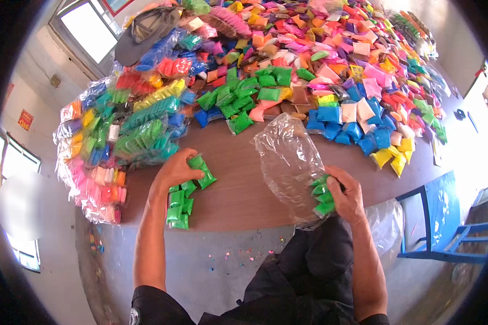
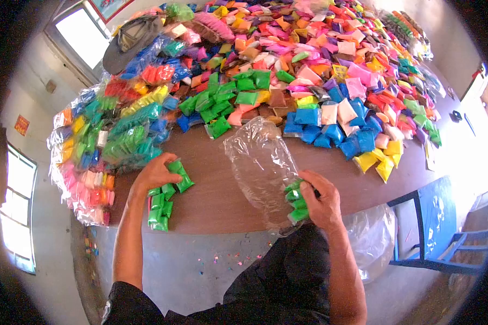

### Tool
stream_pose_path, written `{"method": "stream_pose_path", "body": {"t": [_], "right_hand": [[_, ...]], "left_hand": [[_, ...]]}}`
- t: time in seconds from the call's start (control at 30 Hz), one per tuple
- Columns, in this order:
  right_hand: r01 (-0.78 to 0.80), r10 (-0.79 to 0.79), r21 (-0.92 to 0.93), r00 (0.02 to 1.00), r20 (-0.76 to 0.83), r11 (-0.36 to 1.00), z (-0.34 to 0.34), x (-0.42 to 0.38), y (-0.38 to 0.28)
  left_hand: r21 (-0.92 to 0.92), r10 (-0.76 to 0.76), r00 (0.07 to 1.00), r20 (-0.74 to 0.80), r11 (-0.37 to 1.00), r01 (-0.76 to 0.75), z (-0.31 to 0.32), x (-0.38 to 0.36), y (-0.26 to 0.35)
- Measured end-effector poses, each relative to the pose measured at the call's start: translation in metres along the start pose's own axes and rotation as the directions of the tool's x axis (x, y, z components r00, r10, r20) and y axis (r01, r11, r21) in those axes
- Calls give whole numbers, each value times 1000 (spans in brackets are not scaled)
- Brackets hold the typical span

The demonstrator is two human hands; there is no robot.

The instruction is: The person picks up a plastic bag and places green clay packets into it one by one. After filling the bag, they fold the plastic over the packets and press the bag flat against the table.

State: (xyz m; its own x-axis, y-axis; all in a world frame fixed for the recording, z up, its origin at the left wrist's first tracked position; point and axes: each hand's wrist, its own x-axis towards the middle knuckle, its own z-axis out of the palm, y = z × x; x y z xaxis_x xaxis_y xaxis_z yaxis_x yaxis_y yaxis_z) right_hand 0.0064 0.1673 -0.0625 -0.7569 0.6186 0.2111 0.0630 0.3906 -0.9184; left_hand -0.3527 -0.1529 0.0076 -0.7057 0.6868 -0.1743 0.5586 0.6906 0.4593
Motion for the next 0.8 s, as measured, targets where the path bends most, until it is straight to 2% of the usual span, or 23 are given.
{"method": "stream_pose_path", "body": {"t": [0.13, 0.23, 0.33, 0.43, 0.53, 0.63, 0.73, 0.8], "right_hand": [[14, -14, -14, 1000, -8, 1000, 0, 0, -4], [7, -7, 0, 1000, -20, 1000, 1, 0, -6], [-5, 5, 19, 1000, -9, 1000, 0, 0, -6], [-23, 23, 43, 1000, 1, 999, 1, 0, 0], [-35, 35, 67, 999, 4, 997, 2, 0, 3], [-75, 75, 82, 997, 4, 994, 0, -1, -7], [-68, 66, 60, 998, 24, 996, -3, 1, -10], [-29, 29, 49, 1000, 2, 998, -3, 1, -10]], "left_hand": [[27, -1, 999, 45, 1000, 0, -5, -16, 26], [-22, -7, 1000, -7, 1000, 7, -2, -41, 47], [-293, 75, 988, -137, 950, -112, 11, -67, 80], [-602, 89, 976, -197, 775, -192, 44, -82, 126], [-515, 113, 944, -308, 815, -266, 84, -71, 172], [-475, 161, 871, -464, 784, -398, 134, -43, 197], [-419, 128, 811, -571, 804, -422, 159, -27, 213], [-406, 124, 805, -581, 813, -418, 168, -24, 221]]}}
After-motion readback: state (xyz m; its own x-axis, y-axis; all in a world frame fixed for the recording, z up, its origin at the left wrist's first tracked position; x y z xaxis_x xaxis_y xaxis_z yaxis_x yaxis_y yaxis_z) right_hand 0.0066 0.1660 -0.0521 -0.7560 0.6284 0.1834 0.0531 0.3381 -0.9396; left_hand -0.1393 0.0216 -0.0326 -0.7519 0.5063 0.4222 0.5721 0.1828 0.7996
